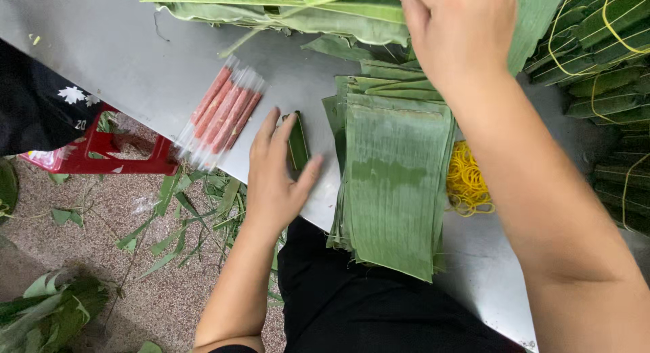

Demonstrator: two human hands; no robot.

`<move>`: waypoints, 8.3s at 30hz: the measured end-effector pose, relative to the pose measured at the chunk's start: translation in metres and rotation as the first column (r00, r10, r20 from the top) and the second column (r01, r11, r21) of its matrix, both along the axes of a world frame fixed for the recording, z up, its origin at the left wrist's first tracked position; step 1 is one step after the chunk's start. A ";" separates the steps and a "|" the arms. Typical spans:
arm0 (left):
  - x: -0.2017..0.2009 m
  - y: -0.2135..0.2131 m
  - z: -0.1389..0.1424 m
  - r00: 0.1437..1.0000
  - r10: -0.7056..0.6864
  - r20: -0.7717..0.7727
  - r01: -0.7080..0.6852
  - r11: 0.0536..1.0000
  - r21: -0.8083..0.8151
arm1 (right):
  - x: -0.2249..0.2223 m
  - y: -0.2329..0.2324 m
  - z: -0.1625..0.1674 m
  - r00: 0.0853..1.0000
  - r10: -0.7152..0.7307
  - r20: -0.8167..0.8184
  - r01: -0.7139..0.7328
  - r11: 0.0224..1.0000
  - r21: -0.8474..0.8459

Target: The person folds banana leaves around pink meat rolls, rolls them into tight cylinders, and secures each roll with yellow rubber bands, setting finished rolls on the table and gathering a bundle of completed rolls.

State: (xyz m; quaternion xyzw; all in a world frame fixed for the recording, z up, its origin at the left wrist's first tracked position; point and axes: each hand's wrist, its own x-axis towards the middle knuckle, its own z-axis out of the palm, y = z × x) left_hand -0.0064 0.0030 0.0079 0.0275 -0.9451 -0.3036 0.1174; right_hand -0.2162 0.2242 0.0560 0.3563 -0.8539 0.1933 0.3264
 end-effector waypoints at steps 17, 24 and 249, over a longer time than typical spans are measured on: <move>-0.045 0.018 -0.025 0.939 -0.174 0.297 -0.338 -0.298 0.893 | 0.131 0.072 -0.061 -0.258 0.751 0.608 0.586 0.622 -0.519; -0.024 -0.005 -0.028 0.990 0.126 0.061 -0.017 -0.324 0.946 | 0.130 0.070 -0.039 0.276 0.735 0.619 0.683 0.304 -0.664; -0.029 0.040 0.001 0.773 -0.632 0.061 0.600 0.758 0.256 | 0.157 0.063 -0.034 0.622 0.047 0.782 -0.215 0.970 0.112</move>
